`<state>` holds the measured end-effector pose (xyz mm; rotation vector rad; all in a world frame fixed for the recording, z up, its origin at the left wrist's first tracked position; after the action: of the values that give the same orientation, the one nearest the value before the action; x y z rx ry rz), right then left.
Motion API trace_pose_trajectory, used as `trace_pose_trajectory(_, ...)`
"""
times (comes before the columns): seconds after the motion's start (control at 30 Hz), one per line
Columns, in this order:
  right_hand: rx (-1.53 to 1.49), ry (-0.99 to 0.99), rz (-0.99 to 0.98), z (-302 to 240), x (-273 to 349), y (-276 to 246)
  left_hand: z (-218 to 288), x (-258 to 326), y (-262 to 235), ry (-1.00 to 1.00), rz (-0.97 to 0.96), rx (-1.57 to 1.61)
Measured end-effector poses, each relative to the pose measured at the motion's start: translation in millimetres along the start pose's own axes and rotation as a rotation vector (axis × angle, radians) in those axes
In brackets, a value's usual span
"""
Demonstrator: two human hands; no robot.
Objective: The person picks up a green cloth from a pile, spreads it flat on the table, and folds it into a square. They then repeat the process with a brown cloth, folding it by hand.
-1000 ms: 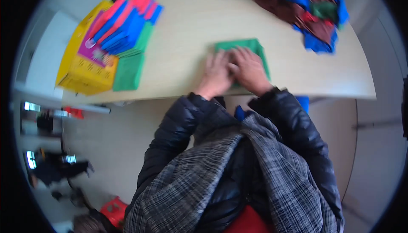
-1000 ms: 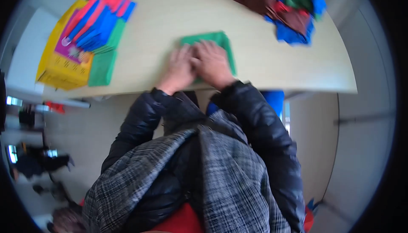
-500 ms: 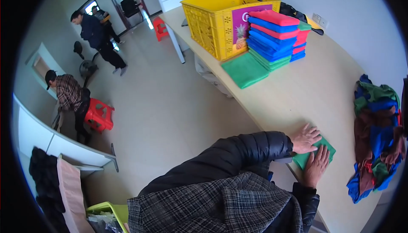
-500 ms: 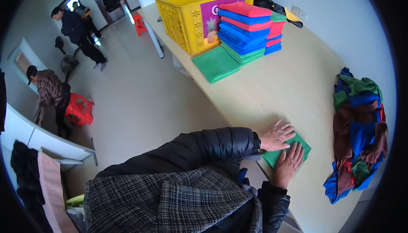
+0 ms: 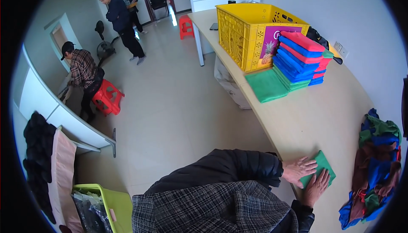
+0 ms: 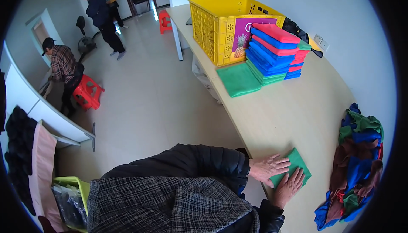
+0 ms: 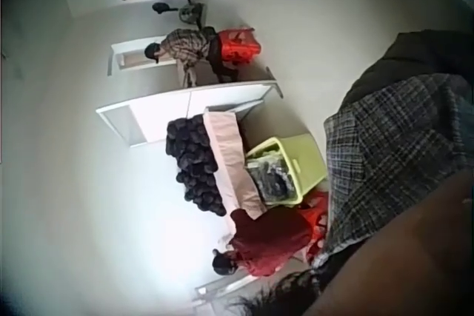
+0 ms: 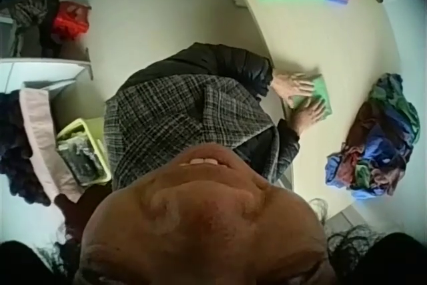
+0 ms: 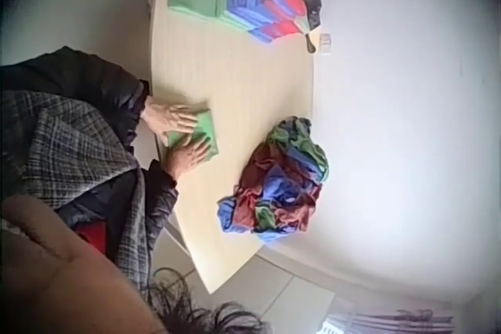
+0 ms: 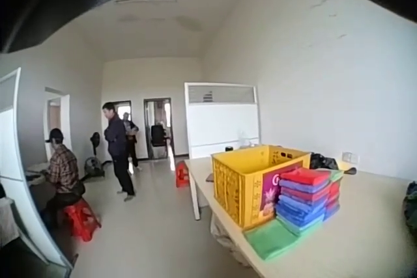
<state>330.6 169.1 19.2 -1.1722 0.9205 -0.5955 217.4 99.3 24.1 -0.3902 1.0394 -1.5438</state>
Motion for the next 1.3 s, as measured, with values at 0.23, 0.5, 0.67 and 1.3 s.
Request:
trace_pose_trajectory(0.23,-0.024,-0.017,0.015,4,6,-9,20,15,-9,0.211,0.154,-0.096)
trace_pose_trajectory(0.5,-0.075,-0.063,0.166,-1,-1,-4,61,6,-28,0.327,0.258,-0.527)
trace_pose_trajectory(0.67,-0.075,0.039,0.118,-5,-1,-15,49,-16,-1,0.142,0.168,-0.769)
trace_pose_trajectory(1.3,-0.09,0.042,0.067,11,6,-23,32,-25,-31,-0.178,-0.51,-0.16)
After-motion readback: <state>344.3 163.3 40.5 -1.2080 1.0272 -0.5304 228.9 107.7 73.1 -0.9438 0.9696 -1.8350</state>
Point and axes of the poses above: each hand's wrist, its own x-axis away from the middle knuckle, its own y-axis out of the palm, z = x × y, the point moved 9 cm from there along -x, towards the middle knuckle, and after that the axes turned 11 degrees about x, right-handed, at the moved point
